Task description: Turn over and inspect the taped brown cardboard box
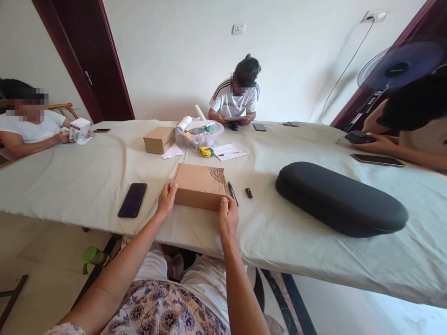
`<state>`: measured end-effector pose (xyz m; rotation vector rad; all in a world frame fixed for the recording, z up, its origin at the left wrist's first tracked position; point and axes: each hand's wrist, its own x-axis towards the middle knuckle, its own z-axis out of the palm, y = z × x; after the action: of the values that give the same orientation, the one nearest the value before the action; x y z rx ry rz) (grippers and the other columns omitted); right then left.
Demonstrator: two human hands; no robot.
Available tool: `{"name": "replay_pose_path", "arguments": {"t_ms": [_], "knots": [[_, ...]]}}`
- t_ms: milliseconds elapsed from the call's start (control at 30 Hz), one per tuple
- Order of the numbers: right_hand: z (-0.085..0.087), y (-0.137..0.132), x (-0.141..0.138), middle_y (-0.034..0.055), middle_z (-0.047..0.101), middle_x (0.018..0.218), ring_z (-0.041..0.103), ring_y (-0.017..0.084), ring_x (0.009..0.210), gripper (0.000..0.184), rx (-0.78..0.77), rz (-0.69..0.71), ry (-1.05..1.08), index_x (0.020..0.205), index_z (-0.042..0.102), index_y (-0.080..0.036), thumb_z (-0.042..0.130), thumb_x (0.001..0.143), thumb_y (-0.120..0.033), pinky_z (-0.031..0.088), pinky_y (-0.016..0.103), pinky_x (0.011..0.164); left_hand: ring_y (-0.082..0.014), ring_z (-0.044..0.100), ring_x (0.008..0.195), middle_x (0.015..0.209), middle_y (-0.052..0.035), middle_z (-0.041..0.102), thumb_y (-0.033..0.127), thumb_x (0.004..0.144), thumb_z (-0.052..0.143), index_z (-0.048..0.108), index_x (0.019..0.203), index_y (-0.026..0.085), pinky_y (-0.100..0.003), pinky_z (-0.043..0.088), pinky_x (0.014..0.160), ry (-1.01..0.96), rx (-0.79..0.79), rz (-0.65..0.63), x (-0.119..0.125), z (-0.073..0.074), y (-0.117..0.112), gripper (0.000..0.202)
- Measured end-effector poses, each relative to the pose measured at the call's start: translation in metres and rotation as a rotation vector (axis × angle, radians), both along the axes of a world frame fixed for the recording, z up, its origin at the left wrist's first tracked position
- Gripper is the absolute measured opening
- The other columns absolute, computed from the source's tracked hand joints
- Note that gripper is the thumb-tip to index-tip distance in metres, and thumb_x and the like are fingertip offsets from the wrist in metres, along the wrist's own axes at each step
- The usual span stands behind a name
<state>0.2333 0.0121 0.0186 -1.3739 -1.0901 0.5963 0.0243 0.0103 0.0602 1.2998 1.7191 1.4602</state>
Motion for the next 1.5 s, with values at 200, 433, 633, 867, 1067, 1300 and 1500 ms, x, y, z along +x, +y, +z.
{"name": "replay_pose_path", "arguments": {"t_ms": [200,433,633,867,1067,1300,1500], "knots": [[0.018,0.009,-0.014,0.0172,0.064,0.112,0.058,0.035,0.107,0.073,-0.123,-0.1,-0.056,0.109,0.058,-0.016,0.053,0.072,-0.078,0.044,0.049,0.096,-0.0271,0.067,0.101,0.106,-0.0102,0.071,0.042,0.094,0.05,0.059,0.108,0.02,-0.037,0.05,0.09,0.012,-0.009,0.026,0.005,0.001,-0.007,0.027],[0.008,-0.017,-0.024,0.0161,0.062,0.117,0.059,0.033,0.108,0.073,-0.103,-0.129,0.016,0.115,0.055,-0.016,0.06,0.07,-0.073,0.046,0.047,0.098,-0.0285,0.067,0.109,0.116,-0.0143,0.069,0.045,0.09,0.059,0.052,0.12,0.018,-0.039,0.051,0.093,-0.052,0.003,0.07,0.018,-0.005,-0.032,0.041],[0.001,-0.021,-0.025,0.0144,0.064,0.114,0.062,0.03,0.101,0.072,-0.055,-0.104,0.062,0.117,0.055,-0.017,0.065,0.07,-0.07,0.049,0.045,0.092,-0.0315,0.069,0.104,0.111,-0.0141,0.069,0.05,0.072,0.079,0.05,0.116,0.019,-0.041,0.053,0.088,-0.069,0.043,0.043,0.015,-0.005,-0.036,0.061],[-0.013,0.01,-0.021,0.0133,0.065,0.114,0.062,0.029,0.1,0.067,0.035,0.047,-0.008,0.117,0.054,-0.019,0.064,0.072,-0.066,0.05,0.046,0.09,-0.0287,0.067,0.109,0.121,-0.014,0.067,0.041,0.073,0.081,0.048,0.124,0.019,-0.04,0.053,0.093,-0.053,0.102,-0.024,-0.002,-0.02,-0.009,0.065],[-0.027,0.008,-0.022,0.0164,0.064,0.117,0.06,0.033,0.106,0.074,-0.046,0.02,-0.178,0.123,0.052,-0.016,0.068,0.069,-0.064,0.048,0.05,0.093,-0.0355,0.06,0.126,0.133,-0.021,0.06,0.032,0.071,0.083,0.043,0.132,0.015,-0.046,0.048,0.103,0.152,0.039,0.031,0.005,-0.047,-0.004,0.075],[-0.027,0.004,-0.03,0.0213,0.057,0.129,0.055,0.041,0.118,0.097,-0.127,-0.05,-0.273,0.131,0.045,-0.016,0.082,0.052,-0.057,0.043,0.055,0.1,-0.0417,0.058,0.127,0.132,-0.0257,0.059,0.036,0.065,0.088,0.041,0.132,0.012,-0.052,0.044,0.105,0.396,0.02,0.085,0.012,-0.057,-0.003,0.085],[-0.031,0.002,-0.022,0.0142,0.06,0.117,0.055,0.033,0.109,0.058,-0.055,0.031,-0.283,0.121,0.05,-0.018,0.063,0.069,-0.042,0.046,0.051,0.095,-0.0395,0.061,0.124,0.127,-0.0238,0.063,0.021,0.072,0.078,0.043,0.132,0.012,-0.051,0.046,0.103,0.372,-0.059,0.053,0.005,-0.056,-0.004,0.069]]}}
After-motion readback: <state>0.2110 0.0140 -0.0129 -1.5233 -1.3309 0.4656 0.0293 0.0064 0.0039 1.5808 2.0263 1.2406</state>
